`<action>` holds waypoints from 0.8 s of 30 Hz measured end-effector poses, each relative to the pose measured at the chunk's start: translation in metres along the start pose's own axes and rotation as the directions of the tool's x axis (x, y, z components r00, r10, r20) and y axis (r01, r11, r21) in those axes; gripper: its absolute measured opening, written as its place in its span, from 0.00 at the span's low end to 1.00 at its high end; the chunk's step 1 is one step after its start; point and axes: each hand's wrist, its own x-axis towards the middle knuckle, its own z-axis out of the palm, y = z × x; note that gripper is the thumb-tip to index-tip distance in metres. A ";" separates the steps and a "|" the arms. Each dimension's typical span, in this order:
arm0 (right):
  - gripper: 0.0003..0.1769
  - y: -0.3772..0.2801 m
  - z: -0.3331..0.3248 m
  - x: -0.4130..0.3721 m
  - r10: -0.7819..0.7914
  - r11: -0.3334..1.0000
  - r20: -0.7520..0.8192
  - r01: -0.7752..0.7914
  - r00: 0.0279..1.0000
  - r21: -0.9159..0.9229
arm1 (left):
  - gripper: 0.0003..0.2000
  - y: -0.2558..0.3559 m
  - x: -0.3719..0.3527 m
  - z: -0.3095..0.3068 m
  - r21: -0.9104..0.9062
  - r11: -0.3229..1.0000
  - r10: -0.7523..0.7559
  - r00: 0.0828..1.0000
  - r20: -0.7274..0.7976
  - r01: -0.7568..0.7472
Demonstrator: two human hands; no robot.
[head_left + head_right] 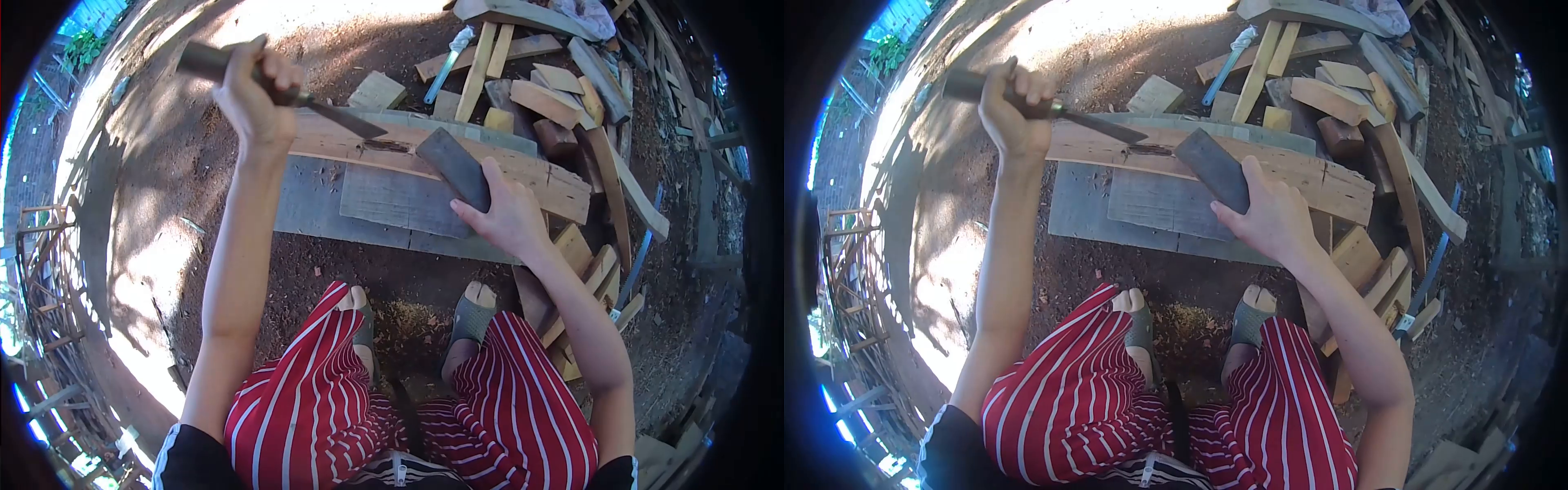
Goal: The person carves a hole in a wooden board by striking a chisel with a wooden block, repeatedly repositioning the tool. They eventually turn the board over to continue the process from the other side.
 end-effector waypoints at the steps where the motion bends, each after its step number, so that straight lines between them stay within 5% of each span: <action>1: 0.32 0.000 0.000 0.001 -0.004 1.000 -0.001 0.004 1.000 0.001 | 0.11 0.002 -0.003 0.010 0.003 1.000 0.004 0.997 0.082 -0.005; 5: 0.33 -0.001 0.000 -0.001 0.005 1.000 -0.015 -0.005 1.000 0.017 | 0.07 -0.005 -0.015 0.031 0.025 1.000 0.000 0.961 0.275 -0.008; 13: 0.33 0.002 0.000 0.000 0.000 1.000 -0.005 0.001 1.000 0.024 | 0.08 -0.025 -0.037 0.036 0.110 0.982 0.117 0.953 0.278 -0.152; 19: 0.34 0.002 0.001 0.000 -0.021 0.998 -0.027 0.022 0.999 0.055 | 0.08 -0.041 -0.072 0.040 0.277 0.911 0.149 0.871 0.468 -0.305; 21: 0.34 0.005 0.001 -0.001 0.023 0.990 -0.045 -0.016 0.999 0.140 | 0.08 -0.047 -0.072 0.044 0.376 0.815 0.226 0.840 0.493 -0.440; 24: 0.34 0.020 -0.001 0.004 -0.041 0.937 -0.176 0.099 0.984 0.335 | 0.08 -0.052 -0.067 0.045 0.357 0.833 0.235 0.855 0.463 -0.422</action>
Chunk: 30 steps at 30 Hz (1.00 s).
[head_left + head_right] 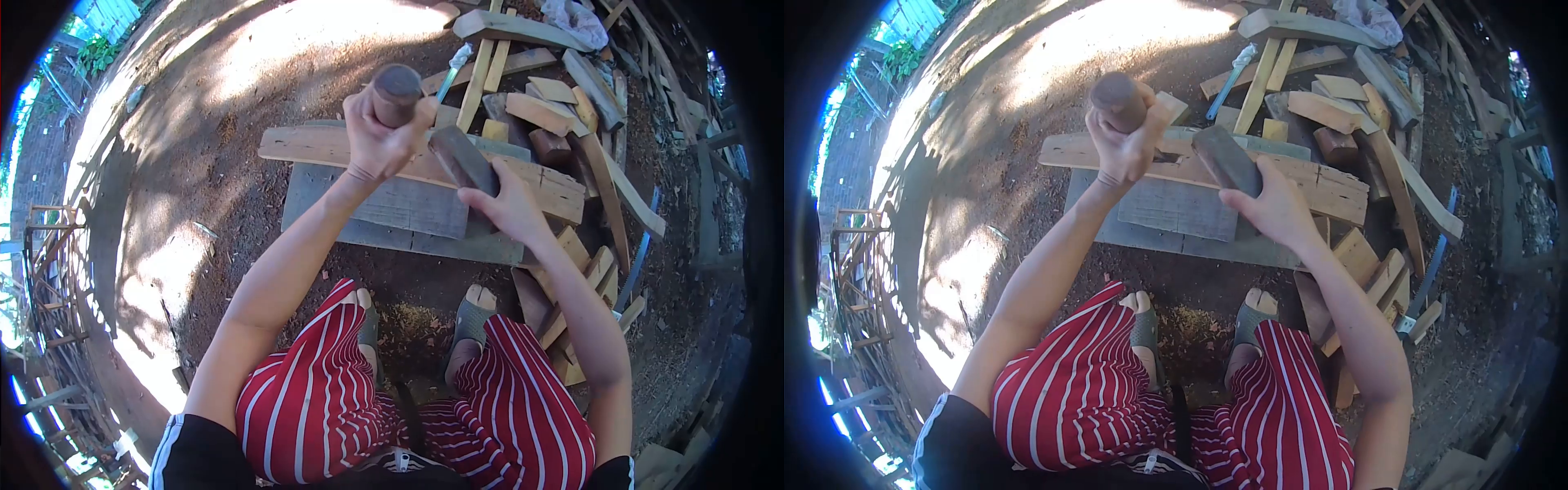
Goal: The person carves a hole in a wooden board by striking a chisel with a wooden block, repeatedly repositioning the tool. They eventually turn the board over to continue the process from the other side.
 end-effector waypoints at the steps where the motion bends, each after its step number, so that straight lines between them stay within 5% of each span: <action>1: 0.34 -0.012 -0.011 0.003 -0.005 1.000 -0.011 0.005 1.000 -0.003 | 0.08 0.001 0.003 0.000 -0.036 0.999 -0.026 0.999 -0.038 0.025; 3: 0.32 -0.060 -0.049 0.006 -0.010 0.991 -0.077 0.020 0.997 0.135 | 0.08 0.001 0.009 -0.003 -0.052 0.995 -0.083 0.993 -0.080 0.079; 5: 0.29 -0.110 -0.080 0.010 -0.235 0.942 -0.261 0.286 0.936 0.178 | 0.07 -0.011 0.015 -0.007 -0.036 0.998 -0.056 0.992 -0.110 0.052; 7: 0.34 -0.151 -0.102 0.020 -0.570 0.738 -0.441 0.668 0.694 0.098 | 0.08 -0.008 0.015 -0.004 -0.051 0.992 -0.120 0.987 -0.110 0.115; 8: 0.34 -0.160 -0.101 0.024 -0.577 0.734 -0.444 0.674 0.686 0.087 | 0.10 -0.005 0.017 -0.004 -0.058 0.981 -0.192 0.975 -0.114 0.186; 10: 0.32 -0.174 -0.097 0.029 -0.698 0.549 -0.549 0.836 0.459 0.002 | 0.09 0.001 0.017 -0.003 -0.044 0.993 -0.111 0.983 -0.145 0.106; 11: 0.30 -0.175 -0.085 0.020 -0.623 0.700 -0.450 0.713 0.639 0.044 | 0.09 0.002 0.015 -0.002 -0.024 0.999 -0.044 0.984 -0.174 0.040; 12: 0.26 -0.165 -0.078 0.026 -0.606 0.794 -0.197 0.574 0.771 -0.198 | 0.09 0.001 0.015 -0.001 -0.029 0.999 -0.038 0.984 -0.176 0.033; 14: 0.26 -0.179 -0.086 0.033 -0.489 0.856 -0.068 0.464 0.869 -0.229 | 0.09 -0.004 0.015 -0.002 -0.120 0.992 0.015 0.977 -0.215 -0.042; 18: 0.26 -0.218 -0.113 0.027 -0.511 0.860 -0.068 0.510 0.857 -0.025 | 0.10 -0.009 0.012 -0.004 -0.055 0.984 -0.173 0.982 -0.081 0.169; 21: 0.28 -0.209 -0.100 0.030 -0.757 0.654 -0.298 0.671 0.582 -0.349 | 0.09 -0.027 0.010 -0.008 -0.051 0.996 -0.075 0.993 -0.091 0.071; 22: 0.29 -0.194 -0.082 0.027 -0.531 0.770 -0.083 0.439 0.843 -0.462 | 0.09 -0.033 0.012 -0.008 -0.046 0.998 0.034 0.995 -0.098 -0.039; 25: 0.33 -0.179 -0.093 0.036 -0.445 0.793 0.013 0.401 0.895 -0.459 | 0.09 0.006 0.012 0.002 -0.166 0.986 -0.015 0.996 -0.083 0.001; 27: 0.35 -0.179 -0.101 0.030 -0.272 0.961 0.018 0.271 0.962 0.064 | 0.09 -0.002 0.017 0.000 -0.100 0.987 -0.133 0.990 -0.052 0.127; 28: 0.35 -0.172 -0.097 0.029 -0.276 0.960 0.026 0.274 0.961 0.063 | 0.08 -0.007 0.023 -0.003 -0.021 0.972 -0.236 0.971 -0.037 0.235; 30: 0.36 -0.139 -0.075 0.029 -0.098 0.895 -0.123 0.141 0.988 0.423 | 0.08 -0.011 0.028 -0.002 0.012 0.981 -0.192 0.979 -0.066 0.193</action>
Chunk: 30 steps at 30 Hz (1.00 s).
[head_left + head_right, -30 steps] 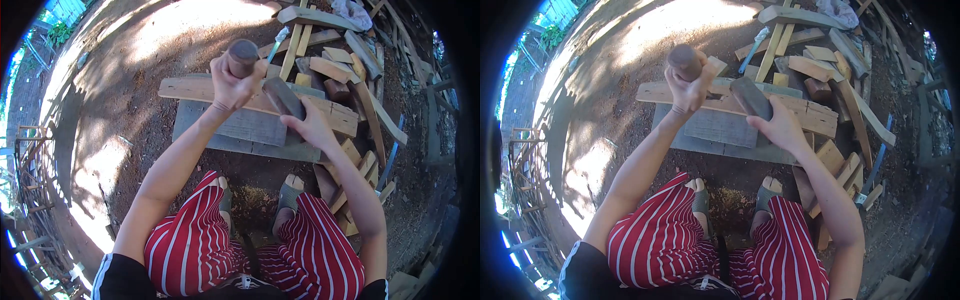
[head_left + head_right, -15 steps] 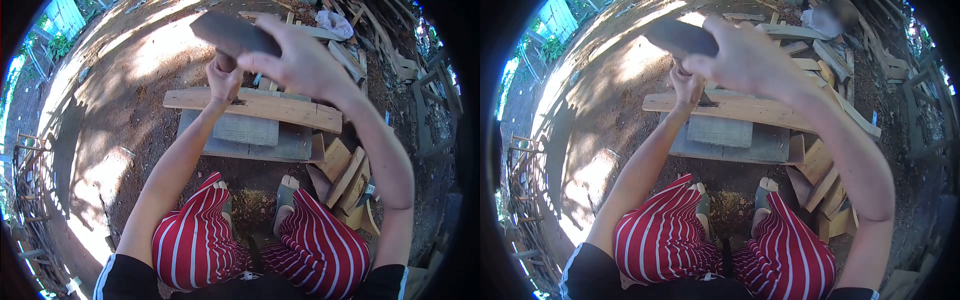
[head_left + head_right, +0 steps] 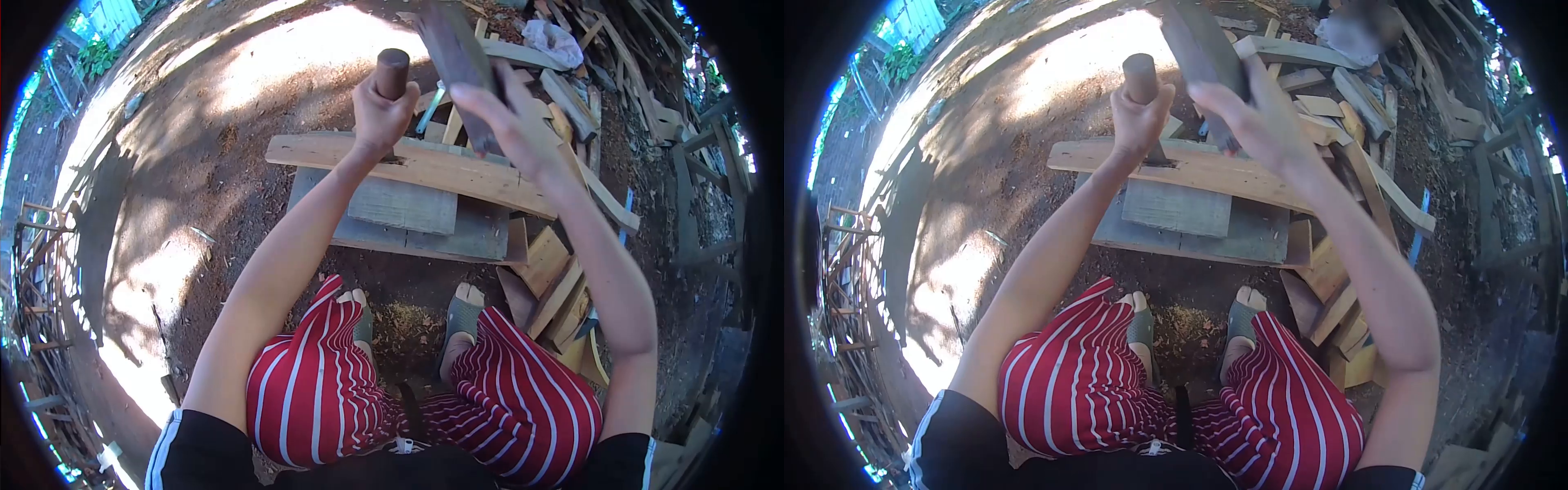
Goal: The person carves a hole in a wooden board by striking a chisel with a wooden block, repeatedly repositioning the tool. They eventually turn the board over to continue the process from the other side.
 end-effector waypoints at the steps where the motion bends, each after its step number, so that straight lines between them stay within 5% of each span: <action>1: 0.36 0.023 -0.002 0.000 0.098 0.995 0.046 -0.096 0.994 -0.027 | 0.08 -0.002 0.003 0.001 -0.009 1.000 -0.011 1.000 -0.001 0.011; 3: 0.36 0.067 -0.004 -0.006 0.213 0.977 0.084 -0.209 0.974 -0.048 | 0.10 0.001 0.007 0.003 -0.043 0.999 -0.034 0.999 0.010 0.034; 5: 0.38 0.104 0.004 -0.022 0.386 0.893 0.033 -0.365 0.922 -0.262 | 0.10 -0.004 0.015 0.005 -0.017 1.000 -0.004 1.000 0.021 0.004; 9: 0.44 0.151 0.011 -0.040 0.350 0.772 0.045 -0.261 0.935 -0.580 | 0.10 -0.013 0.030 0.009 0.001 1.000 -0.025 0.999 0.041 0.025; 12: 0.44 0.131 0.008 -0.031 0.529 0.770 0.129 -0.411 0.838 -0.488 | 0.10 -0.008 0.039 0.017 -0.003 0.989 -0.145 0.988 0.046 0.145; 16: 0.43 0.144 0.007 -0.029 0.501 0.837 0.108 -0.449 0.859 -0.314 | 0.08 -0.015 0.057 0.023 -0.014 0.972 -0.232 0.966 0.119 0.235; 23: 0.43 0.144 0.008 -0.035 0.428 0.828 0.087 -0.352 0.899 -0.437 | 0.08 -0.028 0.080 0.024 0.059 0.935 -0.354 0.905 0.235 0.350; 25: 0.42 0.140 0.006 -0.033 0.393 0.839 0.083 -0.320 0.916 -0.440 | 0.08 -0.026 0.077 0.023 -0.067 0.921 -0.349 0.888 0.300 0.384; 30: 0.35 0.143 0.013 -0.038 0.419 0.720 0.058 -0.293 0.906 -0.629 | 0.09 -0.002 0.044 0.020 -0.095 0.950 -0.274 0.939 0.209 0.298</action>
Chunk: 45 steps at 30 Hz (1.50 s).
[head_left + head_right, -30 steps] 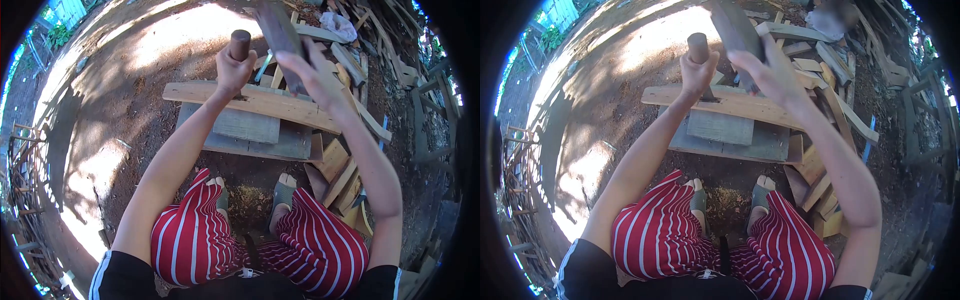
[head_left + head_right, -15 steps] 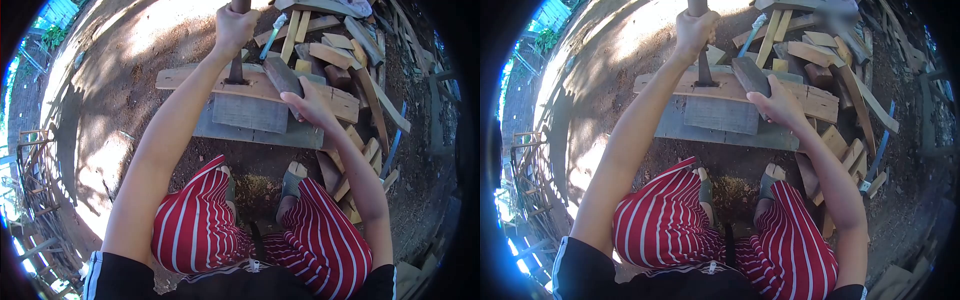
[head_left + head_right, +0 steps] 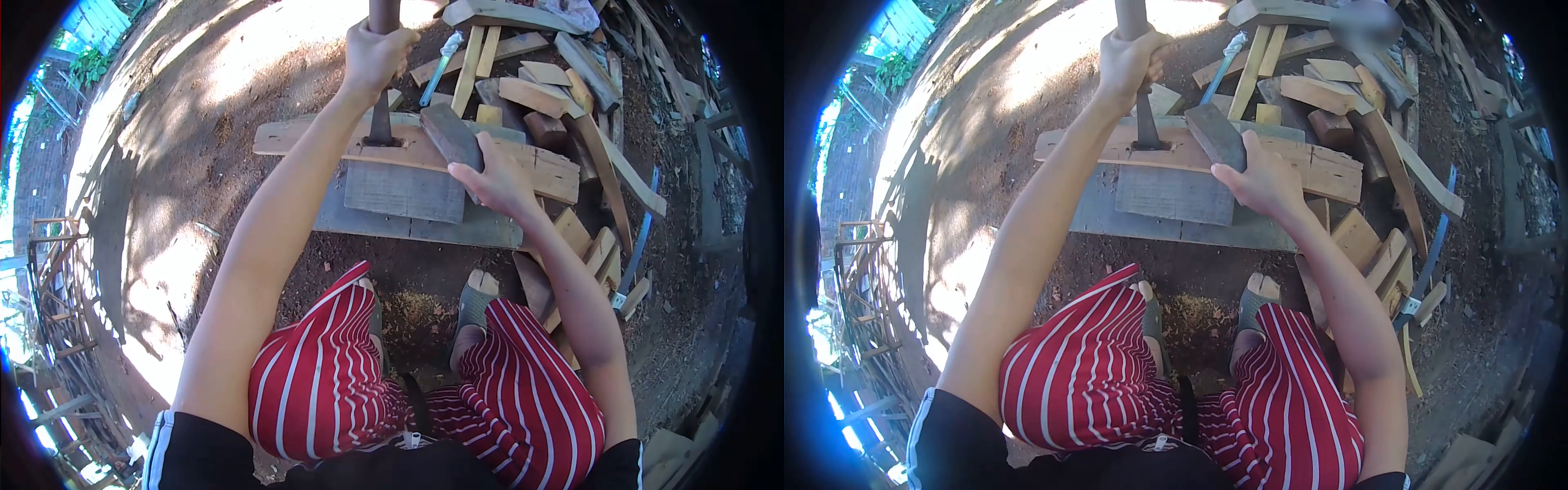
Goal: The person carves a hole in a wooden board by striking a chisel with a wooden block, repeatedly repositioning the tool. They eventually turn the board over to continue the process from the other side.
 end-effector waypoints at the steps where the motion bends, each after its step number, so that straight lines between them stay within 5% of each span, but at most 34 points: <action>1: 0.35 -0.001 0.003 -0.002 -0.003 1.000 -0.001 0.003 1.000 0.001 | 0.08 -0.004 -0.004 -0.005 -0.041 0.998 0.056 0.998 -0.014 -0.057; 6: 0.34 -0.002 0.006 -0.005 -0.071 0.990 -0.064 0.063 0.995 -0.129 | 0.10 0.000 -0.058 -0.023 -0.116 0.956 0.252 0.956 -0.153 -0.270; 8: 0.34 -0.001 0.006 -0.005 -0.084 0.989 -0.076 0.074 0.994 -0.129 | 0.09 0.003 -0.077 -0.025 -0.117 0.897 0.373 0.870 -0.322 -0.427; 12: 0.34 -0.005 0.006 -0.009 -0.108 0.979 -0.068 0.095 0.992 -0.182 | 0.08 0.021 -0.088 -0.030 -0.194 0.880 0.334 0.855 -0.396 -0.434; 17: 0.35 -0.005 0.007 -0.009 -0.113 0.977 -0.076 0.096 0.991 -0.192 | 0.08 0.025 -0.083 -0.026 -0.203 0.889 0.350 0.895 -0.275 -0.410; 30: 0.35 -0.003 0.007 -0.008 -0.134 0.974 -0.087 0.115 0.987 -0.197 | 0.08 0.015 -0.064 -0.025 -0.173 0.949 0.220 0.946 -0.238 -0.265; 40: 0.34 -0.007 0.002 -0.007 -0.117 0.975 -0.103 0.095 0.988 -0.201 | 0.08 0.002 -0.079 -0.017 0.049 0.952 0.305 0.940 -0.155 -0.301; 42: 0.35 -0.006 -0.012 -0.002 -0.022 0.997 0.137 0.011 0.990 0.077 | 0.09 0.002 -0.082 -0.017 0.043 0.957 0.291 0.943 -0.163 -0.288; 43: 0.35 -0.005 -0.015 0.002 -0.034 0.997 0.110 0.027 0.993 0.069 | 0.09 0.000 -0.083 -0.018 0.027 0.966 0.259 0.949 -0.181 -0.259; 45: 0.36 -0.004 -0.018 0.010 -0.288 0.925 -0.367 0.356 0.884 0.131 | 0.09 -0.003 -0.081 -0.020 0.003 0.969 0.243 0.952 -0.188 -0.247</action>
